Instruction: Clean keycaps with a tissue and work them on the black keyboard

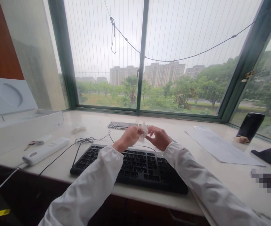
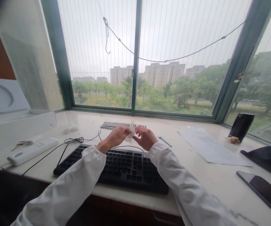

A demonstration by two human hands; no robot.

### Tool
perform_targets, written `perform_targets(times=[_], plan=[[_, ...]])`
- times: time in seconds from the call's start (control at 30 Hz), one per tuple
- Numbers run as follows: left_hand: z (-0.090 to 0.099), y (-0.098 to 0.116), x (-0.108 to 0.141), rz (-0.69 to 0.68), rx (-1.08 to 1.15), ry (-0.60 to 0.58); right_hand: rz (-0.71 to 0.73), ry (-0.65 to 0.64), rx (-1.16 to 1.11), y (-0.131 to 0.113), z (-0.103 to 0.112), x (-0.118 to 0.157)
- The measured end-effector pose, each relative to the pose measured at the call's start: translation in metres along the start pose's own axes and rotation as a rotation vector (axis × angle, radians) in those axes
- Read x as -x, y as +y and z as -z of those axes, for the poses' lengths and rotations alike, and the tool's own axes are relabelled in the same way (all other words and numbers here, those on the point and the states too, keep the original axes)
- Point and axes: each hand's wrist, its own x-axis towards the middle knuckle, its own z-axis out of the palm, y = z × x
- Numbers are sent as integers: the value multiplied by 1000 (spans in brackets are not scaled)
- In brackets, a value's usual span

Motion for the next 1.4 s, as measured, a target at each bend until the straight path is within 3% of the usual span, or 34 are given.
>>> perform_targets(times=[0.27,0.43,0.8,0.97,1.03,1.2,1.4], plan=[[-6,-1,-1,3,459,-184,99,139,75,-1,0,17],[-6,1,0,2,572,-288,186,197,151,4,-1,21],[-19,-5,-7,116,490,-163,246,282,108,9,2,22],[-6,4,-2,53,754,-386,292,287,113,8,6,22],[-4,6,0,41,742,-362,315,289,118,7,7,21],[-9,8,0,42,531,-174,327,333,107,5,6,21],[-12,2,-3,58,594,-221,281,339,97,10,4,21]])
